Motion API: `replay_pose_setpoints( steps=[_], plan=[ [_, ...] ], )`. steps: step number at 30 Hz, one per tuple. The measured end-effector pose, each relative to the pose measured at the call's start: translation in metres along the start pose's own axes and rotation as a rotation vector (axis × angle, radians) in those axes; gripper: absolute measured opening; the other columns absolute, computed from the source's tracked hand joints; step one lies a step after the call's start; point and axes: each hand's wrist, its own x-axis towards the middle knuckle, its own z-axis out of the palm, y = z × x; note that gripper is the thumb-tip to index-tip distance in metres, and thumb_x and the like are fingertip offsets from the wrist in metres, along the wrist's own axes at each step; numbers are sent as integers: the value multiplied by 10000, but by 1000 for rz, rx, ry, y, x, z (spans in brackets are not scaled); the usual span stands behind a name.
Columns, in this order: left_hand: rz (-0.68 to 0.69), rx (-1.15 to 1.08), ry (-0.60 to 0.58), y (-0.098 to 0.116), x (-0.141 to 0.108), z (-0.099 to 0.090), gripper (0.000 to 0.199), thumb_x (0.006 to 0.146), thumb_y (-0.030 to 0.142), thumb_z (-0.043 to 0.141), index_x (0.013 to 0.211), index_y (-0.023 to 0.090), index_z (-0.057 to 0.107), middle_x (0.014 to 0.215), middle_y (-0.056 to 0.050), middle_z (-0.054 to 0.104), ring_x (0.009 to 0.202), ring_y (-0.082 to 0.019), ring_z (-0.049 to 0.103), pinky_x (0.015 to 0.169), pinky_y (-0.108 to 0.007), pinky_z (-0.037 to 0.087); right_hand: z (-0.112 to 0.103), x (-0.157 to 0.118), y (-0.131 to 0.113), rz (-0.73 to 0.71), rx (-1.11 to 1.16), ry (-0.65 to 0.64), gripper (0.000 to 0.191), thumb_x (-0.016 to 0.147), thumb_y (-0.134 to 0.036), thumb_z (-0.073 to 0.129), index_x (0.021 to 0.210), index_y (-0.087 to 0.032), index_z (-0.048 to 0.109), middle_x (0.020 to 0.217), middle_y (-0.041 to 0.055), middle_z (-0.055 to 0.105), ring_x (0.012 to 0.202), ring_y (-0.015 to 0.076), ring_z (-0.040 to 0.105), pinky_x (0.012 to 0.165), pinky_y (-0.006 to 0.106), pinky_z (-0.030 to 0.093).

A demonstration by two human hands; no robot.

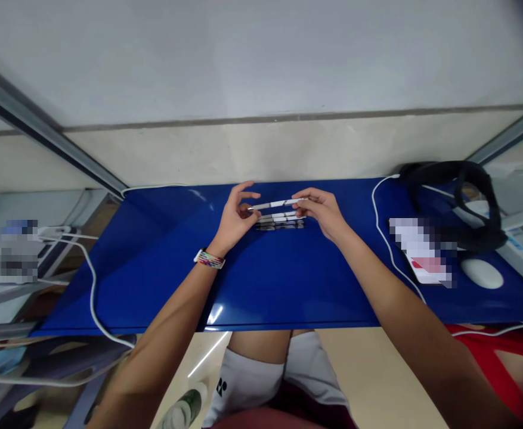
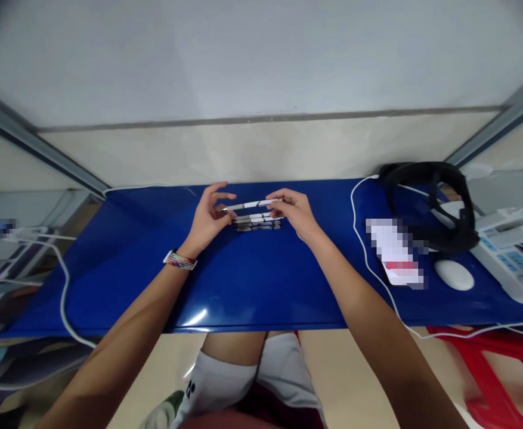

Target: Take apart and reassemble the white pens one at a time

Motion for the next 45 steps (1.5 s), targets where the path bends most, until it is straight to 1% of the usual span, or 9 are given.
replay_pose_setpoints(
  steps=[4, 6, 9, 14, 19, 24, 26, 34, 45],
  plan=[
    [-87, 16, -40, 2, -1, 1, 408, 977, 432, 794, 1317, 228, 695, 891, -34, 772, 601, -134, 698, 565, -252, 541, 3, -2, -1, 4, -12, -5, 242, 759, -391, 898, 939, -239, 847, 806, 27, 790, 665, 177, 714, 709, 352, 614],
    [-59, 31, -47, 3, -2, 2, 439, 946, 400, 834, 1330, 230, 705, 1011, -62, 807, 688, -148, 753, 642, -265, 591, 3, -1, -2, -3, -12, -1, 245, 756, -391, 899, 942, -241, 846, 808, 25, 792, 660, 174, 712, 702, 347, 609],
    [8, 32, -36, 3, -1, 2, 719, 807, 299, 956, 1463, 282, 660, 1346, -109, 775, 873, -175, 802, 768, -290, 636, 3, -1, -1, -9, -11, 4, 262, 760, -405, 906, 956, -243, 843, 826, 28, 798, 660, 170, 711, 695, 343, 604],
    [-103, -3, -42, 0, 1, -1, 501, 1028, 471, 728, 1466, 232, 680, 849, -49, 795, 558, -122, 663, 525, -239, 493, 2, -1, -1, -9, -14, 3, 285, 759, -426, 908, 970, -247, 840, 833, 28, 797, 665, 173, 707, 704, 356, 615],
    [-21, -10, 7, 0, 2, -1, 861, 808, 330, 958, 1572, 336, 561, 1333, -108, 774, 761, -143, 771, 626, -243, 584, 2, -1, -2, -8, -11, 13, 276, 763, -410, 906, 970, -239, 842, 833, 32, 800, 659, 170, 711, 694, 345, 608],
    [-97, -5, -26, 1, 2, -2, 464, 992, 516, 768, 1350, 227, 707, 774, -16, 752, 521, -121, 643, 531, -248, 535, 3, -1, -1, -9, -22, 5, 270, 768, -416, 905, 967, -243, 846, 839, 30, 801, 664, 170, 713, 709, 349, 616],
    [-98, 5, -30, 0, 2, -3, 418, 994, 510, 765, 1286, 214, 722, 707, -2, 731, 511, -124, 633, 525, -249, 527, 4, -2, -1, -3, -23, -5, 280, 764, -426, 908, 967, -244, 844, 834, 29, 800, 662, 172, 711, 707, 352, 618],
    [-44, 57, 2, 4, 0, -2, 288, 969, 388, 804, 1195, 225, 730, 929, -58, 831, 643, -140, 735, 587, -251, 548, 3, -1, 1, 5, -35, 7, 269, 758, -396, 901, 975, -243, 855, 842, 36, 808, 658, 169, 704, 697, 349, 611],
    [-66, -9, 16, 3, 0, -1, 312, 930, 437, 849, 1112, 208, 739, 964, -79, 855, 659, -151, 760, 598, -251, 545, -1, -2, -1, 67, 103, -87, 297, 738, -409, 941, 957, -227, 854, 742, 5, 735, 641, 169, 697, 724, 368, 641]
  ],
)
